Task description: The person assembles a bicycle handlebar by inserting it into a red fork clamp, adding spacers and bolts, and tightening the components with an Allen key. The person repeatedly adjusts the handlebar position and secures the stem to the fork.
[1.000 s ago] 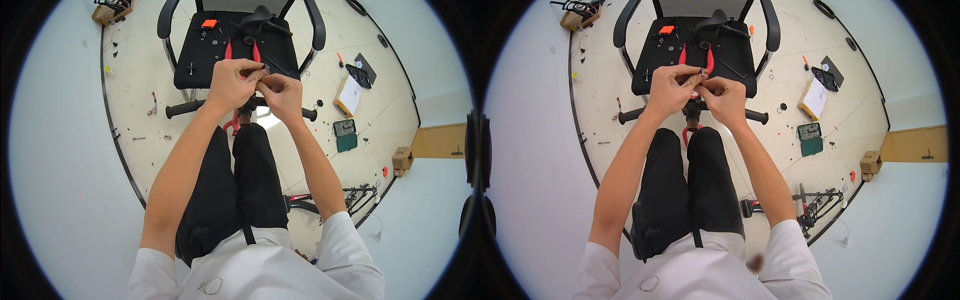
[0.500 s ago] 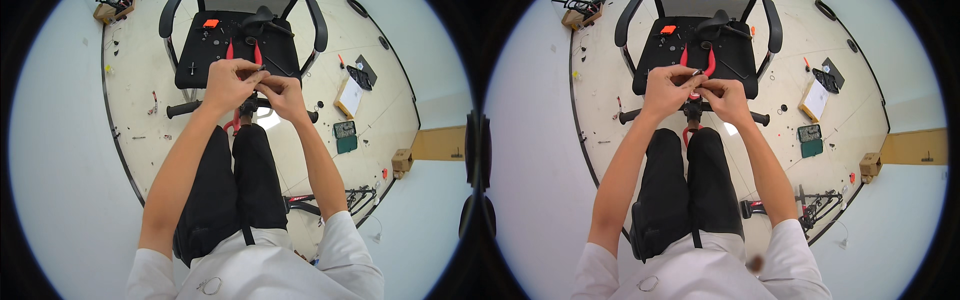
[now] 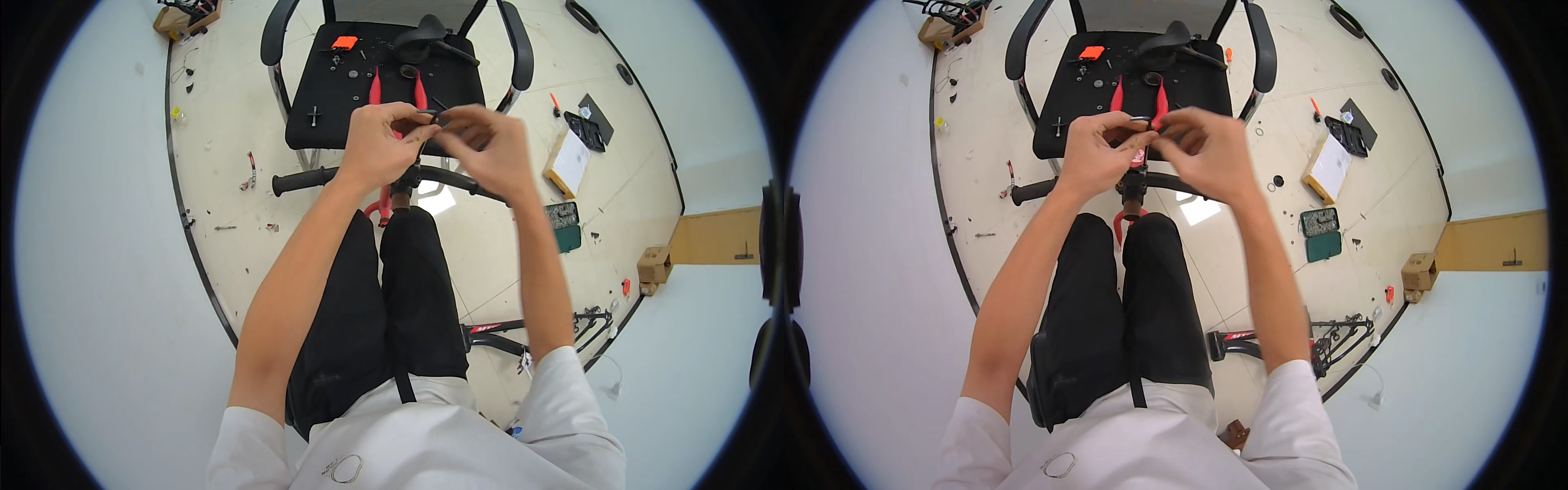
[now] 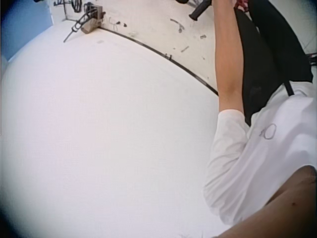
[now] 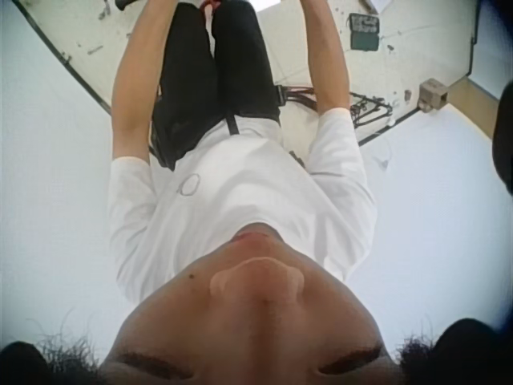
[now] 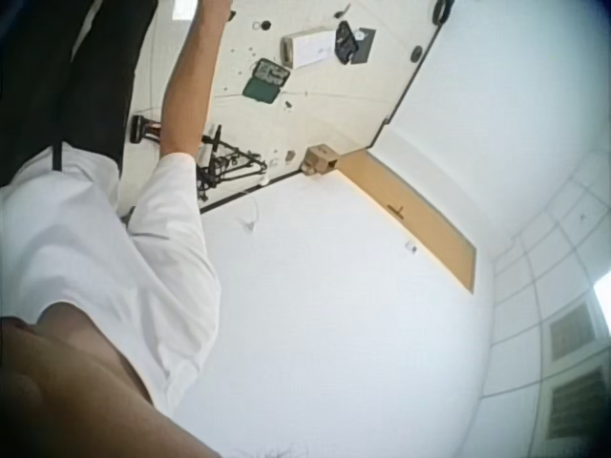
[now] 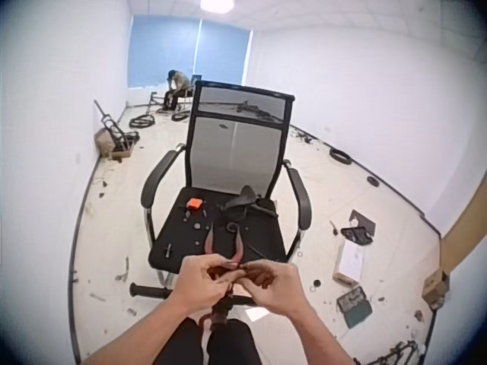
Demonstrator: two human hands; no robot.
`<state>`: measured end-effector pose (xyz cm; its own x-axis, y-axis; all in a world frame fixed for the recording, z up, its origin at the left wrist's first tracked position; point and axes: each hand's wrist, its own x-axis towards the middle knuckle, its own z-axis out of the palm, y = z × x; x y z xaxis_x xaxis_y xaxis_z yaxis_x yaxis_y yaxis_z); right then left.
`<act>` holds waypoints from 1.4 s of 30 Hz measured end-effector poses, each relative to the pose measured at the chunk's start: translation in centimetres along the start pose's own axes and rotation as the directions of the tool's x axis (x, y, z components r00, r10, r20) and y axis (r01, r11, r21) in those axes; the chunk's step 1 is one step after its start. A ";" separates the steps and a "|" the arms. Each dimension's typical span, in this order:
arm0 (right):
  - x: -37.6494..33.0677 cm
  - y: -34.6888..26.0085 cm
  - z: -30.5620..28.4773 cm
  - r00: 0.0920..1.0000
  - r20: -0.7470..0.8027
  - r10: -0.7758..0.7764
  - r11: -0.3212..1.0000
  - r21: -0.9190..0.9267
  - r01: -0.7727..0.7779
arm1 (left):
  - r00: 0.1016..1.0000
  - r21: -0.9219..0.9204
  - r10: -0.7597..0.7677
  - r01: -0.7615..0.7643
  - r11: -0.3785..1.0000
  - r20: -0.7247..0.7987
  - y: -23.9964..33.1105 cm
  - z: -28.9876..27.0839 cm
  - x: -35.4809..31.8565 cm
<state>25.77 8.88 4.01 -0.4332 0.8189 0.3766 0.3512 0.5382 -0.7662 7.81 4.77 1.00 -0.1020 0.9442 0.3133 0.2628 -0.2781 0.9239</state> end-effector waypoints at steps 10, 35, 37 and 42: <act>5.3 -4.8 -3.0 0.789 0.570 -0.232 0.677 -0.488 0.551 | 1.000 -0.033 -0.004 0.004 0.999 -0.019 0.5 0.1 -0.1; 4.0 -4.4 0.5 0.984 0.147 0.096 0.904 -0.427 -0.025 | 1.000 -0.075 0.028 -0.028 0.997 -0.009 -0.1 -0.1 -0.3; 3.6 -4.4 0.1 0.980 0.184 0.078 0.917 -0.399 0.001 | 1.000 -0.087 -0.013 0.012 0.996 -0.022 0.1 0.0 -0.5; 2.7 -4.3 -0.2 0.985 0.171 0.036 0.964 -0.266 0.011 | 1.000 -0.088 -0.020 0.018 0.996 -0.018 0.4 -0.2 -0.7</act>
<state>23.24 8.81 8.39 -0.5560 0.7913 0.2545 0.5542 0.5811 -0.5960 7.74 4.00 1.17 -0.1244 0.9461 0.2991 0.1757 -0.2756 0.9451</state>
